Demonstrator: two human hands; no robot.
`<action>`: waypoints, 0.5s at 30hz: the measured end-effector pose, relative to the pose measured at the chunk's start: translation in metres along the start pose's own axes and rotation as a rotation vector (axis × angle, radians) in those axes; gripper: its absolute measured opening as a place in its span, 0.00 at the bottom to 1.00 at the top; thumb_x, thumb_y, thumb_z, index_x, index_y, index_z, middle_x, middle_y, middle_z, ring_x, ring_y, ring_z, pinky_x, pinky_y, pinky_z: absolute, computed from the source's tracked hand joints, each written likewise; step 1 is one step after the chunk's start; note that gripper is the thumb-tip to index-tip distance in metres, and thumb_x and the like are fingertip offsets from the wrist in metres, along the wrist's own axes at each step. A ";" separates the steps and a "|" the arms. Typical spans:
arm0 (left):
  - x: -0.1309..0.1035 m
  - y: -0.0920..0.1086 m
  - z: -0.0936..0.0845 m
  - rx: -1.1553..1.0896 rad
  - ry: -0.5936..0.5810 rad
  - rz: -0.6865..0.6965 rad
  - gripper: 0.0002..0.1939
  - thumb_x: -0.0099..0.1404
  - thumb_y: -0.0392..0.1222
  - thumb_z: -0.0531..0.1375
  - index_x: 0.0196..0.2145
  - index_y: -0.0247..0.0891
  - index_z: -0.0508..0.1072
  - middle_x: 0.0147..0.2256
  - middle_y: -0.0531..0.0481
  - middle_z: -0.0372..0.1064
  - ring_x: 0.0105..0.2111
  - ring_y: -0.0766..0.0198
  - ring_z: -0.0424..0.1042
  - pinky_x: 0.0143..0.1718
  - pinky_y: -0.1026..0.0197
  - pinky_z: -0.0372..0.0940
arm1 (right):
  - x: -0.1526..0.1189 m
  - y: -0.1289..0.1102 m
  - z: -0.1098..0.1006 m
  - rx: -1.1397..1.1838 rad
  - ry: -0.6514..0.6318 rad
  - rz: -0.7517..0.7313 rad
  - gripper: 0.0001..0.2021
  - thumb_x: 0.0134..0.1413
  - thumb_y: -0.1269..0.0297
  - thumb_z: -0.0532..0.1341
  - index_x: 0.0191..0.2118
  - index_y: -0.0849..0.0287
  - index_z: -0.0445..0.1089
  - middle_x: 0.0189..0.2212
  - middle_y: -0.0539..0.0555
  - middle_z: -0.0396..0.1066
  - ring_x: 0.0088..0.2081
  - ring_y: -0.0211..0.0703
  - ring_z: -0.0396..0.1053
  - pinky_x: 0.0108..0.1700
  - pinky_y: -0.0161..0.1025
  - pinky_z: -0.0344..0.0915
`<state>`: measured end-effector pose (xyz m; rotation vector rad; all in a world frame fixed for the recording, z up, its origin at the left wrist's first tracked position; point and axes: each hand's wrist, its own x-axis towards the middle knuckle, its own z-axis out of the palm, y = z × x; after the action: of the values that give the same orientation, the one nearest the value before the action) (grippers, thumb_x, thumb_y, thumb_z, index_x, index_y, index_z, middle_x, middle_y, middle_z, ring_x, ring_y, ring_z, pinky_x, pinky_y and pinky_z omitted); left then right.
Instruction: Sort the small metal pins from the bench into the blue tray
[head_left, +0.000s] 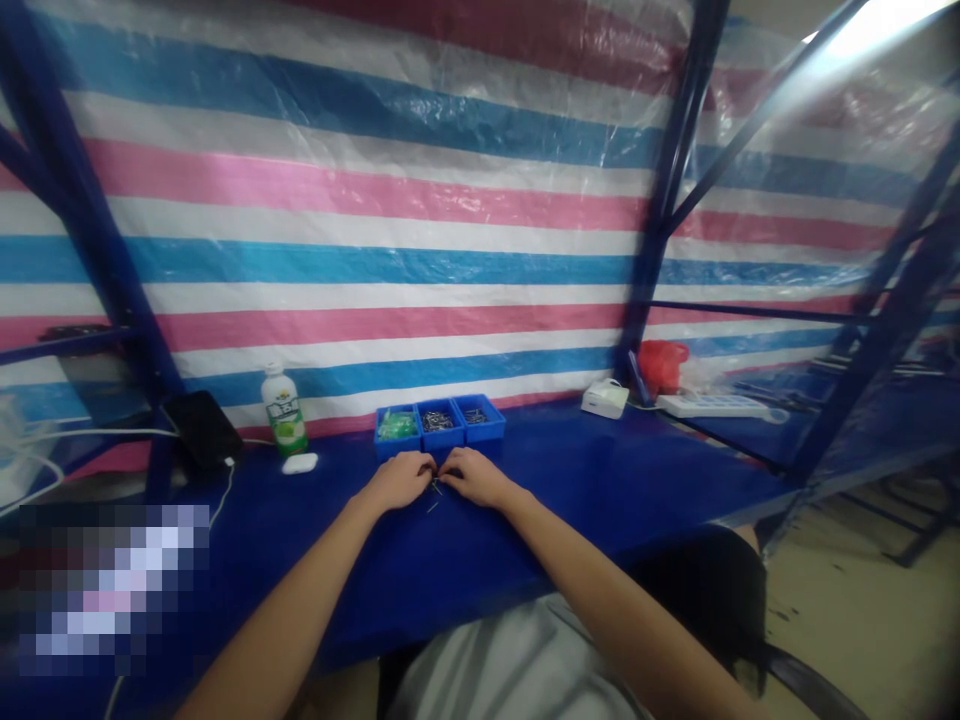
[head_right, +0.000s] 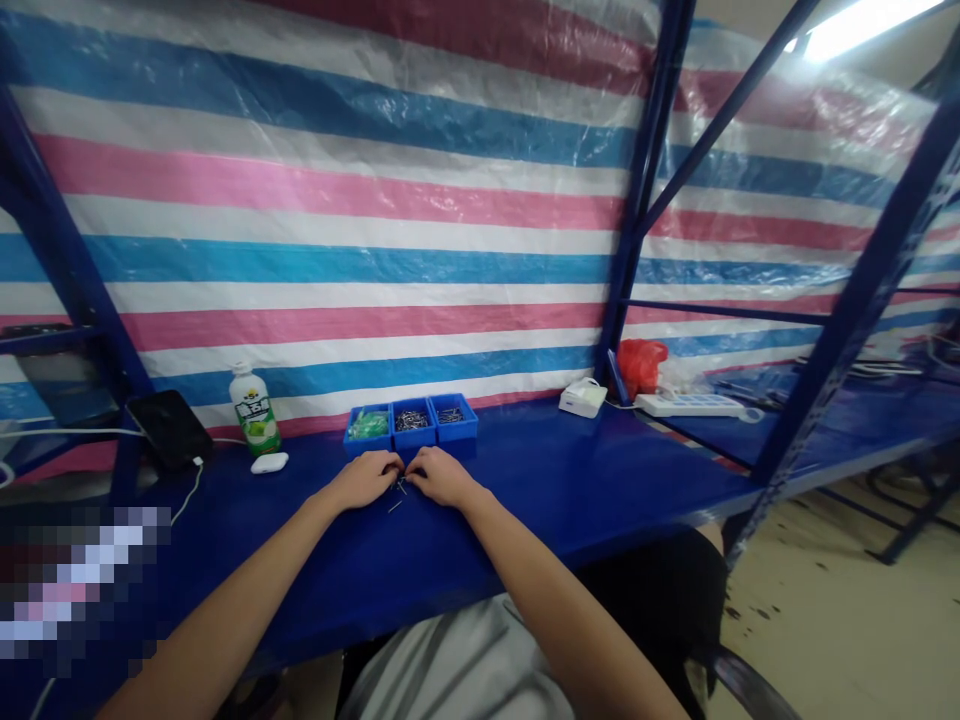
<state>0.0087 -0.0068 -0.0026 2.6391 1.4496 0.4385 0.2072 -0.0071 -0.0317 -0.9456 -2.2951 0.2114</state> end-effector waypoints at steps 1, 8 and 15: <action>0.000 0.000 0.000 0.000 -0.003 -0.003 0.15 0.65 0.41 0.50 0.42 0.46 0.76 0.42 0.48 0.74 0.42 0.57 0.72 0.41 0.60 0.63 | 0.000 0.000 -0.001 0.011 0.009 0.009 0.08 0.57 0.68 0.60 0.38 0.56 0.78 0.37 0.56 0.74 0.41 0.45 0.70 0.47 0.39 0.62; -0.001 0.003 -0.001 0.015 -0.006 -0.015 0.14 0.64 0.41 0.53 0.43 0.46 0.75 0.42 0.49 0.74 0.41 0.56 0.72 0.39 0.60 0.63 | -0.005 0.008 -0.010 0.178 0.219 0.146 0.15 0.59 0.71 0.55 0.50 0.58 0.72 0.38 0.56 0.75 0.38 0.44 0.71 0.45 0.40 0.65; -0.001 0.004 -0.001 0.018 -0.002 -0.022 0.13 0.63 0.42 0.55 0.43 0.46 0.75 0.40 0.49 0.74 0.38 0.58 0.73 0.38 0.61 0.63 | -0.002 0.013 -0.023 0.526 0.373 0.319 0.11 0.53 0.62 0.61 0.41 0.59 0.73 0.34 0.54 0.76 0.32 0.43 0.72 0.38 0.40 0.66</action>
<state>0.0112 -0.0105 -0.0008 2.6336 1.4878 0.4226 0.2299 -0.0012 -0.0197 -0.9639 -1.6228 0.6763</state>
